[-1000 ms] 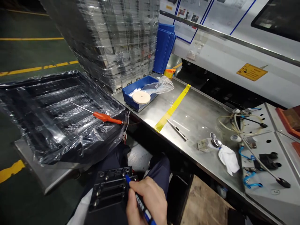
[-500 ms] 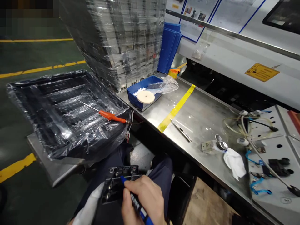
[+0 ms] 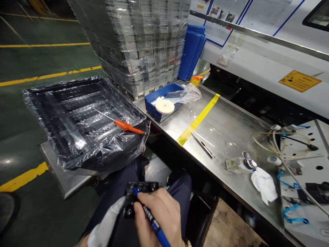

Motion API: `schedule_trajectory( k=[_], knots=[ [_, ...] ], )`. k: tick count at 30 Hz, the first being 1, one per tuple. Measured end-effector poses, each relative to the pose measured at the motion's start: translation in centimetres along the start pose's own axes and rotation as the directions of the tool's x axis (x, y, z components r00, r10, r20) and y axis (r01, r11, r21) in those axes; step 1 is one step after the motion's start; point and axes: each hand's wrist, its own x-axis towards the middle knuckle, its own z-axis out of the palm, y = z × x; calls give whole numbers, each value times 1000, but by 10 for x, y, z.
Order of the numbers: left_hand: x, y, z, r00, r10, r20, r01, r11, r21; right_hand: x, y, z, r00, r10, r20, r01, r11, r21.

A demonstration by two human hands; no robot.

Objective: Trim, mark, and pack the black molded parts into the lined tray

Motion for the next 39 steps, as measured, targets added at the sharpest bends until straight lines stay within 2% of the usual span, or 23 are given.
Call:
schedule_trajectory(
  k=[3,8,13,16,20,25,29,35,39],
  knots=[
    [5,1,3,999,40,15,-40,998,53,2,6,3,996,-18,83,23,998,-61],
    [5,1,-1,998,62,-11,-62,998,16,4,10,7,994,3,110,6,996,-86],
    [-1,-1,-13,995,-4,-96,-1,999,-55,-2,1,4,1000,-23,13,23,999,-33],
    [0,0,-17,998,-16,-57,13,998,-57,-11,-2,3,998,-23,-51,19,996,-88],
    [3,3,-16,999,42,8,-42,998,-49,-18,-2,5,1000,-14,-25,12,996,-88],
    [-1,7,-9,995,99,9,-99,994,-52,-19,-6,7,999,-25,-44,19,991,-132],
    [-4,7,-4,991,132,-22,-133,990,-53,-21,-7,6,999,-36,8,36,991,-130],
    [-2,5,-6,990,129,-51,-134,986,-103,-27,-5,6,999,-29,34,32,993,-117],
    [-10,6,-15,961,189,-200,-186,982,32,-32,-8,2,1000,10,9,-9,984,-179]
  ],
)
